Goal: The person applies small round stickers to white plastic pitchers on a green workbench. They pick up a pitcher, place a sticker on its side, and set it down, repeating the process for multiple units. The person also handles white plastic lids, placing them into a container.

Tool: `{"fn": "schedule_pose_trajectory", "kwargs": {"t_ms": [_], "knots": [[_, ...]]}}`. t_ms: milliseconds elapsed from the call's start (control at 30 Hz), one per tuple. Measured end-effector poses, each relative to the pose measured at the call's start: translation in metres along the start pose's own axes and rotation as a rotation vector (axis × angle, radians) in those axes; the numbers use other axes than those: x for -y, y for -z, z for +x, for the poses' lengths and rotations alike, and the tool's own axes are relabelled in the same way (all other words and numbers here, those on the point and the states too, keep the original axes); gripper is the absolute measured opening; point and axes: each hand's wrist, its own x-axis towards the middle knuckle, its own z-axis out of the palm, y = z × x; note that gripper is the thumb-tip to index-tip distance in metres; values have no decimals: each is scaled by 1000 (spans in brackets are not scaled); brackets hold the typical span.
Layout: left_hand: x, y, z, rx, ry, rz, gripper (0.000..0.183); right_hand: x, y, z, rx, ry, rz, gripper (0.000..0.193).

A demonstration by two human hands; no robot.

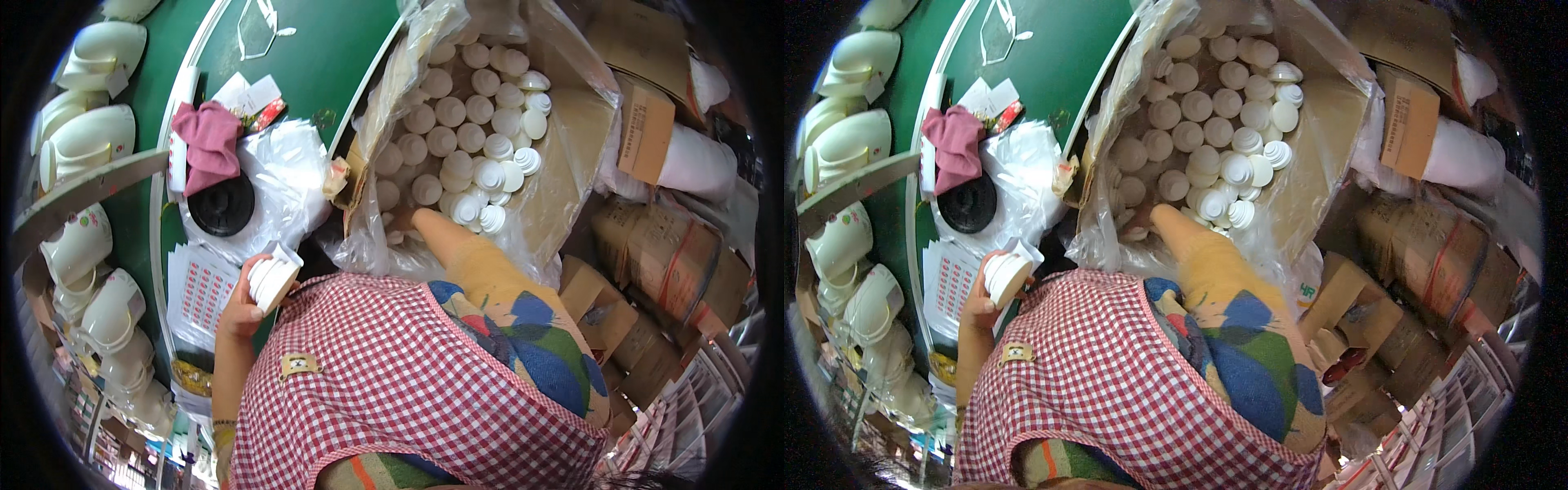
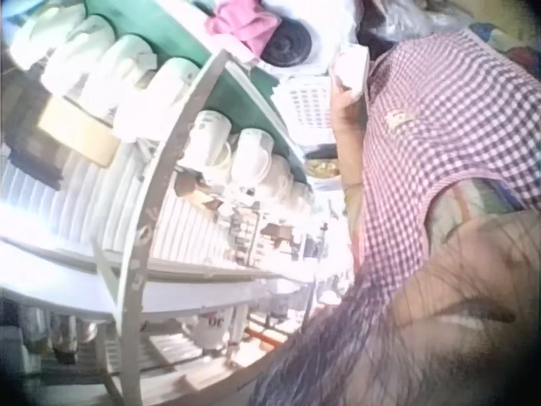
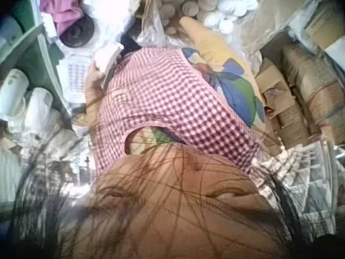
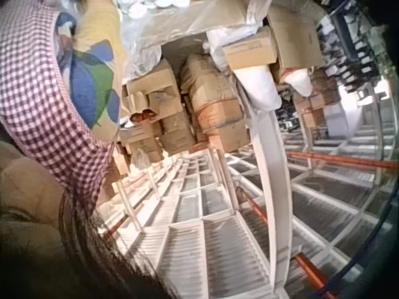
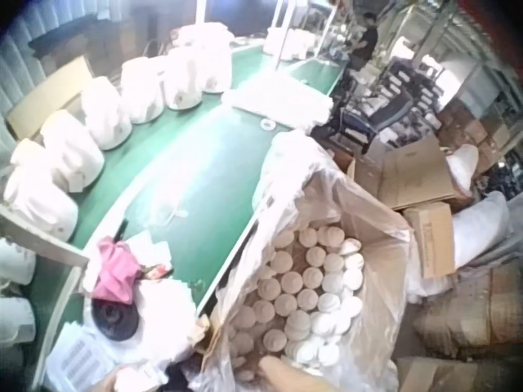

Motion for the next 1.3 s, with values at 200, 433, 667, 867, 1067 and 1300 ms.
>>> {"fn": "schedule_pose_trajectory", "kwargs": {"t_ms": [200,433,667,867,1067,1300], "knots": [[10,13,-21,-137,-59,7,111,-53,-5,-40,-3,-103,541,106],[3,18,-8,-31,-89,-80,101,-90,-16,-4,124,-44,839,79],[-11,9,-20,-9,-106,-9,100,-90,-13,-14,14,-46,1191,81],[-2,37,-28,2,-128,-99,97,-120,-16,11,64,64,1321,81],[3,41,-40,30,-158,-58,97,-36,-14,-16,-151,22,1271,79],[18,60,-61,11,-185,-177,96,-16,-1,-36,109,382,1443,73]]}}
